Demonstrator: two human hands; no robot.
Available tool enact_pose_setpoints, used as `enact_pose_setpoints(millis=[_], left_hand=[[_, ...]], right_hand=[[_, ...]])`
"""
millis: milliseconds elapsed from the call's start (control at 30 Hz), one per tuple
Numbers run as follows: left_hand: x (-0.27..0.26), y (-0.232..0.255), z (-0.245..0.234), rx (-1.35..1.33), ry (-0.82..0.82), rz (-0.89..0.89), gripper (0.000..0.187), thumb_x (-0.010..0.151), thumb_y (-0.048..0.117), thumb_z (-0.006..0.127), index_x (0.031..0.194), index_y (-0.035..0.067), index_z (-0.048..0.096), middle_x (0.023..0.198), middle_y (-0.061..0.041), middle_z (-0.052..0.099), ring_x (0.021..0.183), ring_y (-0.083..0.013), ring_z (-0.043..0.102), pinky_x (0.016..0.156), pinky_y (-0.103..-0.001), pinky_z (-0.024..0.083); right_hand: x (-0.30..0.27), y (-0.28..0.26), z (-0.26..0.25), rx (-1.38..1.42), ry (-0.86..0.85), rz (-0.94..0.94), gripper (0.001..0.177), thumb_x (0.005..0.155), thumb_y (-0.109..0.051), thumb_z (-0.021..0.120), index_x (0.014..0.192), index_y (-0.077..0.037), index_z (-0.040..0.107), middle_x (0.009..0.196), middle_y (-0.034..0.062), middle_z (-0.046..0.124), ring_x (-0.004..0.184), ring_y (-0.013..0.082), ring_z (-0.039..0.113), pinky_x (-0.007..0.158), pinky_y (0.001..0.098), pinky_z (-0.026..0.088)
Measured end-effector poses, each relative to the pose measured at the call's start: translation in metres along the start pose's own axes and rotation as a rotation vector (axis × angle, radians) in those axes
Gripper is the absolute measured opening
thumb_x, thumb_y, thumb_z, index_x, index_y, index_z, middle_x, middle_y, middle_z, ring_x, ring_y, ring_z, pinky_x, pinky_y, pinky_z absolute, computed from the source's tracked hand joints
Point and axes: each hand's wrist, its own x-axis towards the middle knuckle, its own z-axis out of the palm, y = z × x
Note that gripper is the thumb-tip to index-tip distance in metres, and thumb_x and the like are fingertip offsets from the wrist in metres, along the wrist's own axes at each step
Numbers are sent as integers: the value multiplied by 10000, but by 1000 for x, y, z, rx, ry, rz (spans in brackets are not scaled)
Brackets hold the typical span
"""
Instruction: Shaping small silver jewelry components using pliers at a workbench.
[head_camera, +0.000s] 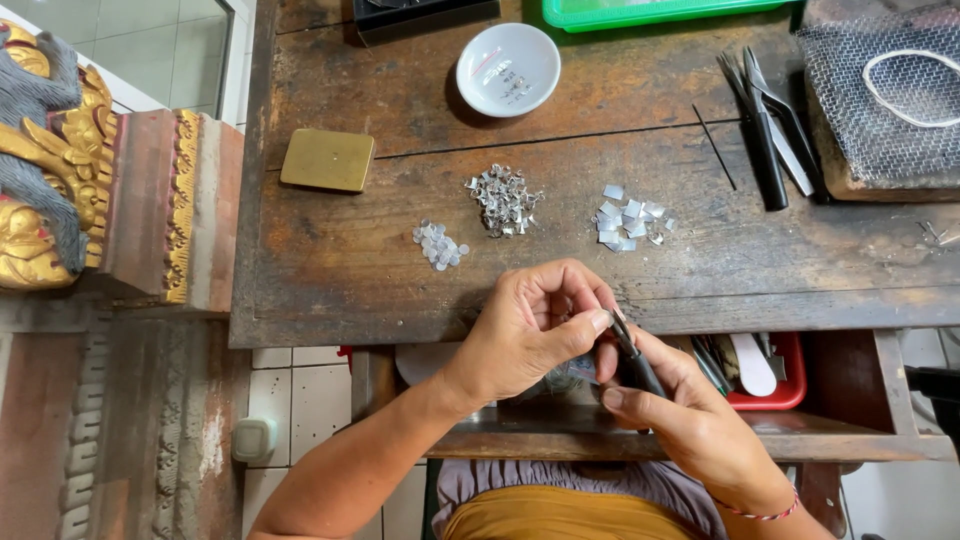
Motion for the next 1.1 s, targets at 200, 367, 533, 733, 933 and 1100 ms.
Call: enact_pose_setpoints(millis=[200, 367, 533, 733, 933, 1100], left_hand=[[0, 0, 2, 37, 17, 27, 145, 998, 140, 663, 918, 59, 573, 1043, -104, 623, 681, -202, 696, 677, -291, 592], [0, -8, 5, 141, 60, 45, 130, 999, 159, 643, 904, 91, 586, 1265, -169, 511, 657, -148, 669, 737, -254, 595], [-1, -15, 0, 315, 134, 119, 118, 969, 168, 662, 865, 155, 606, 1157, -101, 578, 838, -45, 576, 732, -188, 497], [-1, -10, 2, 221, 103, 116, 158, 959, 68, 641, 827, 105, 562, 1101, -87, 530, 585, -113, 615, 624, -208, 527], [-2, -12, 2, 129, 91, 119, 171, 962, 28, 626, 823, 81, 541, 1079, -100, 513, 598, -162, 616, 626, -251, 540], [-2, -10, 2, 183, 86, 119, 170, 960, 57, 633, 820, 98, 545, 1069, -85, 521, 589, -139, 617, 623, -228, 537]], right_hand=[[2, 4, -2, 3, -17, -43, 119, 896, 3, 652, 1014, -3, 638, 905, 45, 514, 713, 117, 418, 585, 259, 368], [2, 5, -2, -61, 52, -102, 130, 883, 11, 648, 1001, -39, 629, 921, 35, 539, 759, 124, 493, 591, 277, 450], [2, 3, 1, -122, 44, -90, 97, 906, -6, 646, 1000, -27, 631, 906, 37, 536, 728, 137, 474, 595, 277, 405], [3, 5, 1, -130, 75, -19, 226, 900, 7, 657, 1122, -29, 669, 988, 47, 606, 808, 130, 529, 650, 272, 435], [1, 2, 5, -159, 107, 17, 365, 877, -13, 664, 1240, -47, 678, 1022, 53, 636, 818, 146, 553, 664, 299, 494], [1, 5, 4, -156, 93, -36, 251, 891, -4, 653, 1140, -23, 678, 984, 58, 620, 808, 147, 529, 659, 294, 458]])
